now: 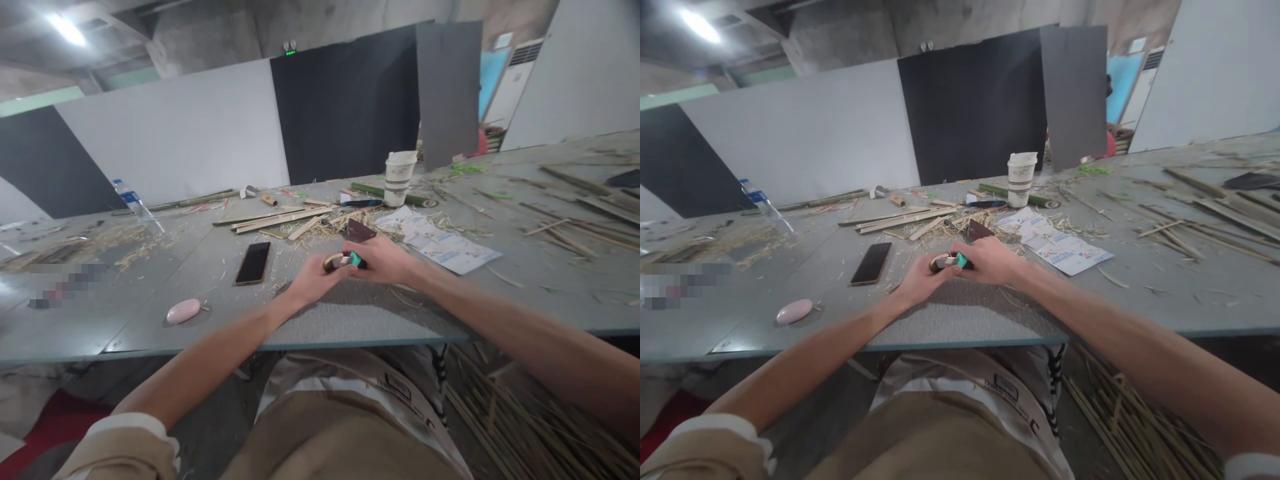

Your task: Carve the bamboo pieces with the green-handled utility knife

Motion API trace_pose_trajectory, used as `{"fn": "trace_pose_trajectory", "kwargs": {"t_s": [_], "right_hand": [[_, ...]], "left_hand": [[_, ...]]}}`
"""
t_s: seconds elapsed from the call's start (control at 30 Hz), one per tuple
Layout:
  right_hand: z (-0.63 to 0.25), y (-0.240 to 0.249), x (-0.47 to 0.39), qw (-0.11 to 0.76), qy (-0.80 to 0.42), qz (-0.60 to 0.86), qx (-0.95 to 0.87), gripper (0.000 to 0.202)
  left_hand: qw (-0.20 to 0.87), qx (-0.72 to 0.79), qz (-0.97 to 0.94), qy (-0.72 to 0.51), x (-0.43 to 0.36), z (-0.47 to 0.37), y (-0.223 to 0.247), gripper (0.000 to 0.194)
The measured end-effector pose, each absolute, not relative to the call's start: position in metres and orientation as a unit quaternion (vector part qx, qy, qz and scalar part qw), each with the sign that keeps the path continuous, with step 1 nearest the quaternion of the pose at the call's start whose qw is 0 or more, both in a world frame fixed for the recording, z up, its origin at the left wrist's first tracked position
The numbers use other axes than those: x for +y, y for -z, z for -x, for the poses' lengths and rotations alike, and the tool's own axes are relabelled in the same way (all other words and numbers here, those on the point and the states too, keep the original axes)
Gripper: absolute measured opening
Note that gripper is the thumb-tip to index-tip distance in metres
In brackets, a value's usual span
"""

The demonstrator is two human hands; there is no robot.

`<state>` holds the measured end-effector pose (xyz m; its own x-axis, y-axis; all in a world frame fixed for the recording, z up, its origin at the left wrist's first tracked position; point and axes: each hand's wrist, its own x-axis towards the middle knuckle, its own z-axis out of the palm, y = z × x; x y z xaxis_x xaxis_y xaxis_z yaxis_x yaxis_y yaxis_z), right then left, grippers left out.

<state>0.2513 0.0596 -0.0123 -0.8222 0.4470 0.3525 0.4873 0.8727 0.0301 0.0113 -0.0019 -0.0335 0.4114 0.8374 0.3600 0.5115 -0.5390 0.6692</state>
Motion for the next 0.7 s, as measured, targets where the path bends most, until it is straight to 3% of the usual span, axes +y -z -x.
{"fn": "trace_pose_trajectory", "kwargs": {"t_s": [0.7], "right_hand": [[-0.2485,0.0077,0.0587,0.170,0.047,0.236,-0.956,0.044]], "left_hand": [[0.217,0.406,-0.815,-0.352,-0.0038,-0.0100,0.0314,0.036]]}}
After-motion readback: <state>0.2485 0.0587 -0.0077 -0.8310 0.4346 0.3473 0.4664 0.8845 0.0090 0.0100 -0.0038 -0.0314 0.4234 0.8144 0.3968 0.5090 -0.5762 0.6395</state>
